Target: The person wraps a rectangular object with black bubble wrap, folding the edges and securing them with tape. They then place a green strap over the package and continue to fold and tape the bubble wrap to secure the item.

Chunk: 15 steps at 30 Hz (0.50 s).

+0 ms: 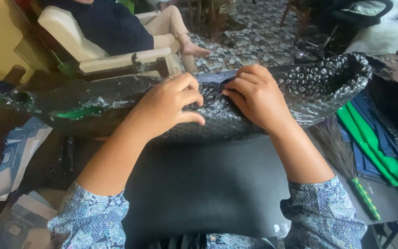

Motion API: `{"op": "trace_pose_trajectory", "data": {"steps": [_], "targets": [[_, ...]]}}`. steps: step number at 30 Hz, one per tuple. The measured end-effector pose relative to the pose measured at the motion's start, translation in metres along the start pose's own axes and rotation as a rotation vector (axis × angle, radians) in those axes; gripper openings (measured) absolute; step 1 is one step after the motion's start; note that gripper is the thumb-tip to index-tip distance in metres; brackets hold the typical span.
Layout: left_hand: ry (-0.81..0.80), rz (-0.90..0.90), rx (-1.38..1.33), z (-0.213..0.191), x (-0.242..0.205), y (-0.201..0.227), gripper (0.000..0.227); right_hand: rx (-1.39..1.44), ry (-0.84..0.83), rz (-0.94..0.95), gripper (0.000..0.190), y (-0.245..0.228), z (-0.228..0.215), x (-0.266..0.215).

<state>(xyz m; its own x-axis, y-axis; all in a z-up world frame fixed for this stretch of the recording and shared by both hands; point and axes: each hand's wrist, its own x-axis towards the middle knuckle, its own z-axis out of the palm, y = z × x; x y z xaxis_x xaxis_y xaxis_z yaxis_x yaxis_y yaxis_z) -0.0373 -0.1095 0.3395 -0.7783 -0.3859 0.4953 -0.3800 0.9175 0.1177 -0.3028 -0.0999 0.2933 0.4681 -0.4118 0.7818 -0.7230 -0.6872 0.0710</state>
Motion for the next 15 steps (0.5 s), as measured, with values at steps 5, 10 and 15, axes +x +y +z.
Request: {"op": "trace_pose_trajectory", "data": {"steps": [5, 10, 15], "targets": [[-0.113, -0.113, -0.002, -0.013, 0.007, 0.003, 0.014, 0.059, -0.108, 0.095, 0.006, 0.004, 0.000, 0.002], [-0.254, -0.319, 0.036, -0.027, 0.012, 0.015, 0.018, 0.110, -0.170, 0.205, 0.005, -0.005, -0.008, 0.009], [-0.231, -0.312, 0.013, -0.025, 0.015, 0.009, 0.019, 0.150, -0.186, 0.226, 0.014, -0.007, -0.009, 0.005]]}}
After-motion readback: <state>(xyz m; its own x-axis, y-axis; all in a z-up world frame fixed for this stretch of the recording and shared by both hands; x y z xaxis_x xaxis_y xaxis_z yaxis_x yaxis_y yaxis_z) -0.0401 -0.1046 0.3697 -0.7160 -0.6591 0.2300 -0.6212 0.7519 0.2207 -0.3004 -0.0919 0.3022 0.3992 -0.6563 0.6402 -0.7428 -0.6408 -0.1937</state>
